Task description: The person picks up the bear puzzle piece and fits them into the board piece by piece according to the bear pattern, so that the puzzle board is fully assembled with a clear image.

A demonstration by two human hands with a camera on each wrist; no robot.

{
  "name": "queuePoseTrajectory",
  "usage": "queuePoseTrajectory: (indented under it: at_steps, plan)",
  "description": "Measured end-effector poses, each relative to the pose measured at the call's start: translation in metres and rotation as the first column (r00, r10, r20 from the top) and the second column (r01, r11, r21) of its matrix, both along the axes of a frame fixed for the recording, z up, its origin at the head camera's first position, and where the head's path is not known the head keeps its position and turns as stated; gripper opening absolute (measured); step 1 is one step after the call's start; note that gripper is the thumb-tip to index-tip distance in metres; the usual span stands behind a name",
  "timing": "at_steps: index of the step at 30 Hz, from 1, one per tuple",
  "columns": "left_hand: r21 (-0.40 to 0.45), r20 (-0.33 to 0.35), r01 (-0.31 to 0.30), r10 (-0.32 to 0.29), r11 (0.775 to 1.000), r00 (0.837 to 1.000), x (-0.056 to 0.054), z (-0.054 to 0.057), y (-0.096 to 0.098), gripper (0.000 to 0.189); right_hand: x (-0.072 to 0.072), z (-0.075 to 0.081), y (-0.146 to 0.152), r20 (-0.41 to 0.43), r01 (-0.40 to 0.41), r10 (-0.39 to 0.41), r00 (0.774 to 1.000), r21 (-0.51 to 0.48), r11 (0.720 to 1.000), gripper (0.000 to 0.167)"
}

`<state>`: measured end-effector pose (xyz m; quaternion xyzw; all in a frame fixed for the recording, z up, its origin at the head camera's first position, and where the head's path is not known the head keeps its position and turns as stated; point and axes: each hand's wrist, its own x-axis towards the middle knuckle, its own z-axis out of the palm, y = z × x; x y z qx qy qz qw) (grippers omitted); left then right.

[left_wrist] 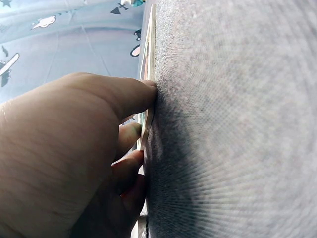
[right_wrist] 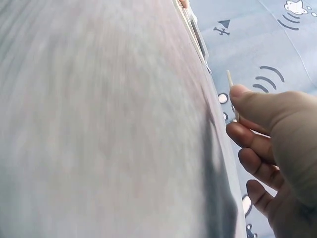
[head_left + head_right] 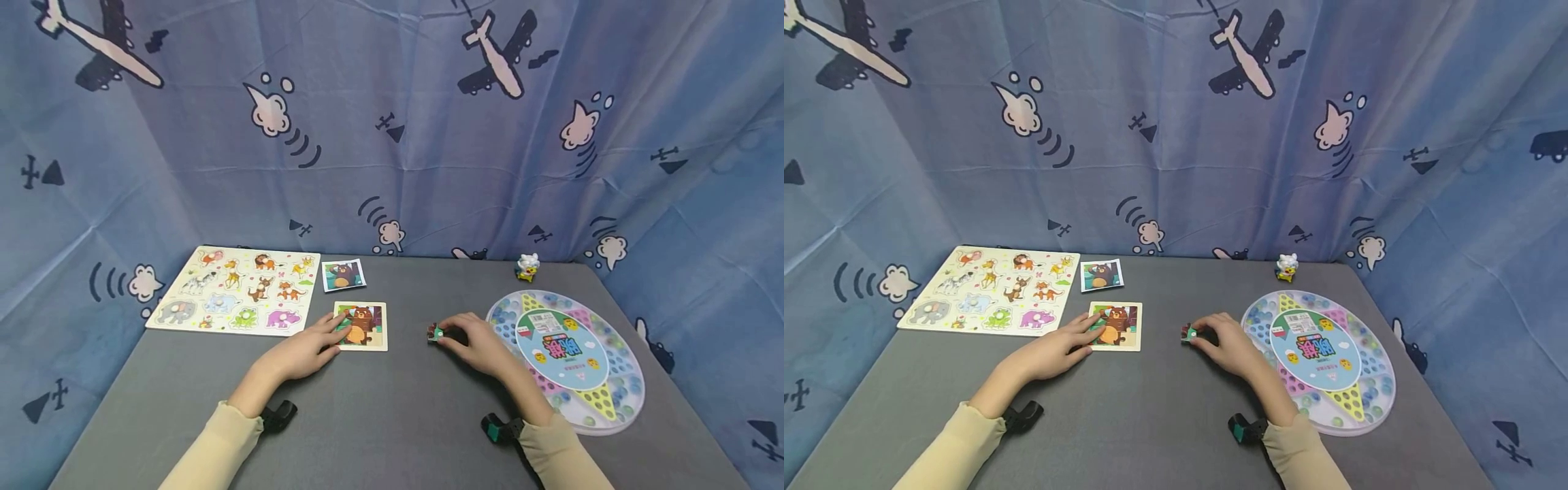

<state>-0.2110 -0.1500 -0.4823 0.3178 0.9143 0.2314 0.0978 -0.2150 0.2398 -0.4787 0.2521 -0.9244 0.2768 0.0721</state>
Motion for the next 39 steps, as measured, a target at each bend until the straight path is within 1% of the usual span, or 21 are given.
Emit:
queuePoseTrajectory:
  at_steps: [6, 12, 17, 23, 34, 39]
  plan:
    - [-0.006, 0.001, -0.005, 0.005, 1.0, 1.0, 0.0, 0.0, 0.0, 0.051, -0.005, -0.003, -0.018, 0.001, 0.03, -0.03, 1.0, -0.04, 0.999, 0.022]
    - [-0.005, 0.006, -0.008, 0.008, 1.0, 1.0, 0.0, -0.001, 0.001, 0.051, -0.01, -0.005, -0.035, 0.018, 0.013, -0.012, 1.0, -0.064, 0.998, 0.022]
    - [-0.007, 0.008, -0.008, 0.008, 1.0, 1.0, 0.0, 0.0, 0.001, 0.051, -0.012, -0.006, -0.05, 0.005, 0.012, -0.011, 1.0, -0.075, 0.997, 0.022]
    - [-0.013, 0.012, -0.009, 0.01, 1.0, 1.0, 0.001, 0.001, 0.002, 0.052, -0.013, -0.006, -0.07, 0.0, 0.049, -0.049, 0.999, -0.09, 0.995, 0.022]
    - [-0.021, 0.024, -0.016, 0.016, 1.0, 1.0, -0.001, 0.0, 0.002, 0.053, -0.012, -0.004, -0.099, 0.058, 0.046, -0.04, 0.998, -0.101, 0.994, 0.022]
    - [-0.019, 0.005, -0.013, 0.013, 1.0, 1.0, 0.0, 0.001, 0.003, 0.052, -0.01, -0.002, -0.108, 0.1, 0.024, -0.015, 0.995, -0.089, 0.996, 0.021]
